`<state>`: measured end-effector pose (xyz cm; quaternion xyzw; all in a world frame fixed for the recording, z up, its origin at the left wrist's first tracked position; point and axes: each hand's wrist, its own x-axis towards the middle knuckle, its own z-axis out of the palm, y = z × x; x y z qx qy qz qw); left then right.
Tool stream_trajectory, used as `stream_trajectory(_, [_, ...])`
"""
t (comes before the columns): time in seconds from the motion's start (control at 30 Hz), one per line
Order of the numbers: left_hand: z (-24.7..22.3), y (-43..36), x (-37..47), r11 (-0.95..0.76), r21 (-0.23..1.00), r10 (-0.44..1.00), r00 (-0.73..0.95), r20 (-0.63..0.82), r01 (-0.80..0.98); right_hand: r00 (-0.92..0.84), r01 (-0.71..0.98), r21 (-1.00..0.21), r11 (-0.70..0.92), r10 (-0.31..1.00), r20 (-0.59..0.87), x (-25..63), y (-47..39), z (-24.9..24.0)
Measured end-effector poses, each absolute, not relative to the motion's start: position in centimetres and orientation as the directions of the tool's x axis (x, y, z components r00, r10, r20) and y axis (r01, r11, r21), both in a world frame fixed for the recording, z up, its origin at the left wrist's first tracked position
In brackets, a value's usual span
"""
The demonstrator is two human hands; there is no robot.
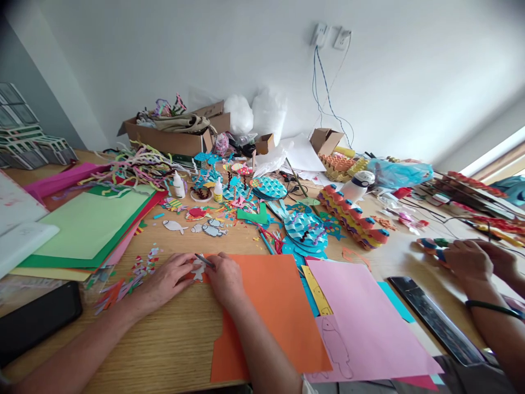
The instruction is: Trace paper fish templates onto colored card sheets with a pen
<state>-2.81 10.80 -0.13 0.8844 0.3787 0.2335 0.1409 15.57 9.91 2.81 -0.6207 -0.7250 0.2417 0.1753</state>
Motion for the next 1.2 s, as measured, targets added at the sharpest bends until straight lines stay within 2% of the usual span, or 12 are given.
stream_trajectory(0.13, [0.0, 10.8, -2.8, -0.68, 0.422, 0.729, 0.616, 0.298, 0.6, -0.165, 0.697, -0.71, 0.101, 0.986, -0.022, 16.2, 10.2, 3.0])
stream_trajectory(0.23, [0.0, 10.9, -2.9, -0.686, 0.425, 0.723, 0.62, 0.305, 0.591, -0.084, 0.598, -0.797, 0.083, 0.996, 0.04, 17.2, 10.1, 3.6])
stream_trajectory(0.53, [0.3, 11.3, -3.1, -0.715, 0.384, 0.696, 0.646, 0.312, 0.584, 0.124, 0.557, -0.831, 0.006, 0.988, 0.091, 19.9, 6.7, 5.9])
stream_trajectory(0.77, [0.4, 11.4, -2.7, -0.713, 0.368, 0.7, 0.641, 0.315, 0.597, 0.149, 0.367, -0.929, 0.056, 0.982, 0.118, 20.4, 4.5, 7.7])
stream_trajectory(0.87, [0.4, 11.4, -2.6, -0.704, 0.367, 0.708, 0.635, 0.307, 0.608, 0.168, 0.232, -0.968, 0.101, 0.976, 0.142, 20.1, 3.9, 8.7])
stream_trajectory(0.97, [0.4, 11.4, -2.5, -0.698, 0.369, 0.714, 0.635, 0.295, 0.614, 0.139, 0.07, -0.994, 0.089, 0.985, 0.098, 20.1, 3.8, 9.7])
stream_trajectory(1.07, [0.4, 11.4, -2.6, -0.696, 0.364, 0.716, 0.636, 0.289, 0.619, 0.025, -0.125, -0.99, 0.059, 0.998, 0.056, 20.4, 4.4, 10.8])
stream_trajectory(1.2, [0.4, 10.9, -2.5, -0.69, 0.343, 0.723, 0.626, 0.293, 0.637, -0.122, -0.401, -0.915, -0.047, 0.993, 0.002, 20.3, 6.6, 11.0])
